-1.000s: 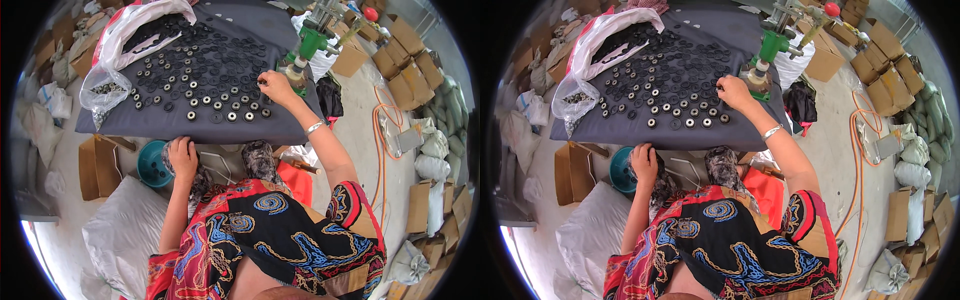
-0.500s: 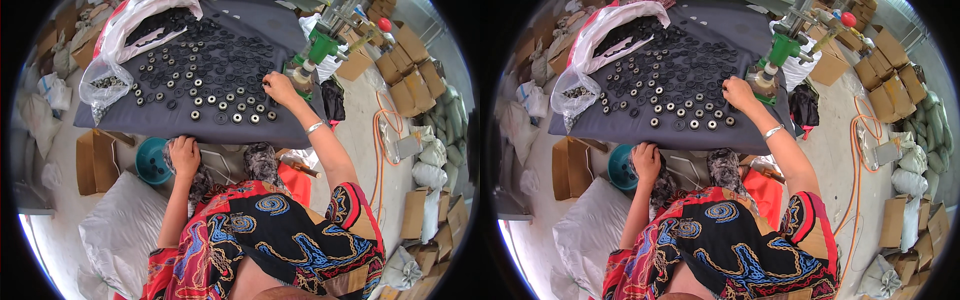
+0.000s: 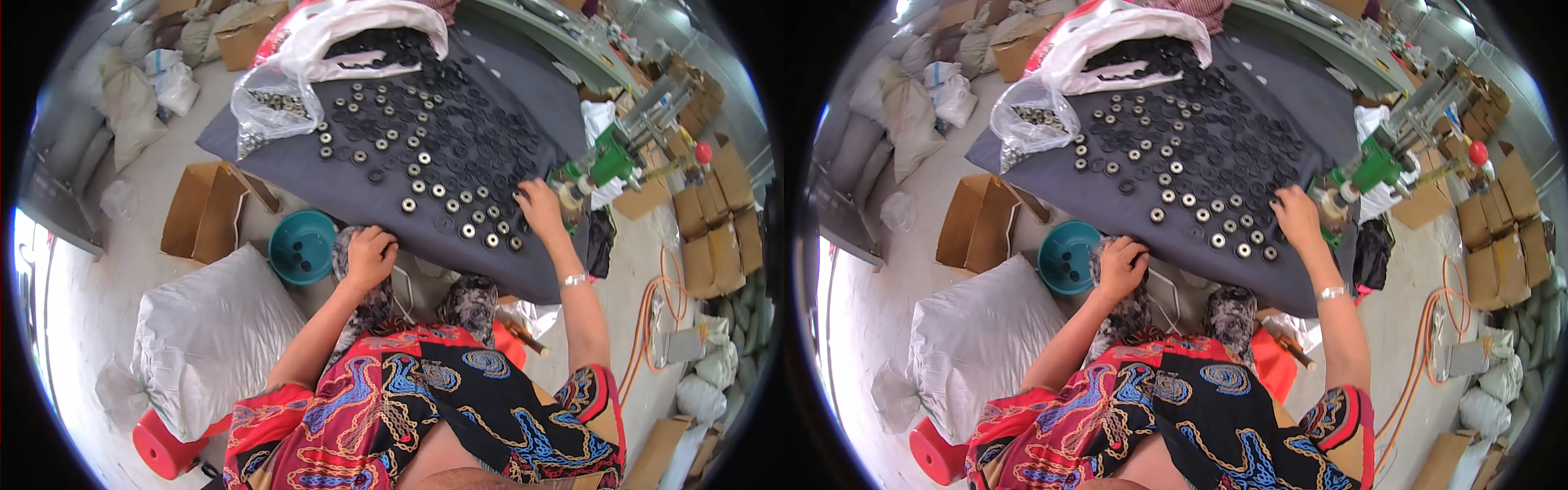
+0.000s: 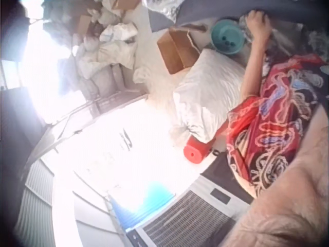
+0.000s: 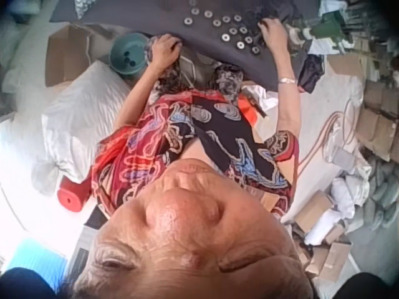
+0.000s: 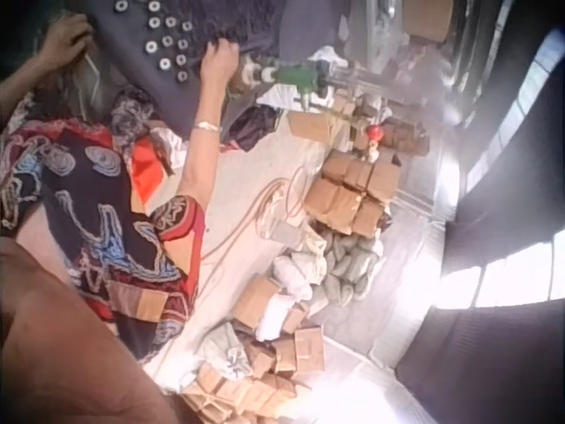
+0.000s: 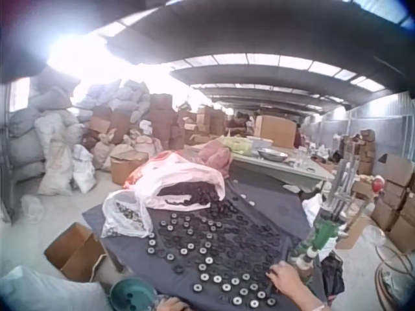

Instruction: The person repeatedly picks small metal components and black rubber washers from a table, inserts the metal pieces into the washers, and places the assembled units back on the table. The person also transfers some metal components from a plastic bag into their hand and occasionally moves items into a blue bowl.

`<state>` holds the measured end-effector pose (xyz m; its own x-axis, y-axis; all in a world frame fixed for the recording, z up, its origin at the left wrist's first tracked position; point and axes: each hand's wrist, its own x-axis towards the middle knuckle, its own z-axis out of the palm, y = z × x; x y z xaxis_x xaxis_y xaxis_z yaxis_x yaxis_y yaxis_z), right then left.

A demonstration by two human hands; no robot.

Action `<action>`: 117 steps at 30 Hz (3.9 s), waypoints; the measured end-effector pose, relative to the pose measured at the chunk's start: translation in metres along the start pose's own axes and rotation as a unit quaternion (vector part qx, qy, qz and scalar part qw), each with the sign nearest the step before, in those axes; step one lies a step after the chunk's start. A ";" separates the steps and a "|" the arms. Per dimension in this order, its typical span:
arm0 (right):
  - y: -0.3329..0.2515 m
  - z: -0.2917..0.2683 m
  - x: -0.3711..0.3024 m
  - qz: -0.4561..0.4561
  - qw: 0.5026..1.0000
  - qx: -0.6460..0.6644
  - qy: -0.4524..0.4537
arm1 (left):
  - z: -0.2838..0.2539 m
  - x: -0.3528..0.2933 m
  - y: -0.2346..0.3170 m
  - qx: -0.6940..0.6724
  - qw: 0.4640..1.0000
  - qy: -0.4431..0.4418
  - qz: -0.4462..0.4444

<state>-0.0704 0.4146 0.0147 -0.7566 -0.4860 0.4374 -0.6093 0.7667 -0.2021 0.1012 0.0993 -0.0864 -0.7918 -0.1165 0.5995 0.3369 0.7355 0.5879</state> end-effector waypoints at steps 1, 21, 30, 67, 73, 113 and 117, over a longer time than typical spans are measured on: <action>-0.005 -0.008 -0.007 0.012 0.999 0.008 0.040 | -0.002 0.003 -0.003 -0.039 0.999 0.005 -0.016; -0.019 -0.016 -0.097 0.179 0.975 -0.008 0.130 | -0.097 0.275 -0.184 0.415 0.861 -0.173 -0.239; -0.019 -0.016 -0.097 0.184 0.974 0.002 0.134 | -0.102 0.284 -0.176 0.436 0.844 -0.178 -0.257; -0.014 -0.012 -0.094 0.174 0.971 -0.012 0.162 | -0.120 0.271 -0.224 -0.059 0.939 0.178 -0.288; -0.020 -0.010 -0.095 0.176 0.971 -0.006 0.164 | -0.161 0.265 -0.233 -0.725 0.501 0.319 -0.349; -0.143 -0.015 -0.019 0.083 0.986 0.084 0.114 | 0.046 0.128 0.073 -0.766 0.361 -0.077 -0.526; -0.067 -0.031 -0.046 0.275 0.952 0.089 0.101 | 0.045 0.133 0.061 -0.796 0.340 -0.077 -0.495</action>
<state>0.0128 0.3988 0.0348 -0.9224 0.0731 0.3793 -0.1787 0.7898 -0.5867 -0.0064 0.1584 0.0047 -0.8942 0.3460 -0.2841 -0.3822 -0.9204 0.0821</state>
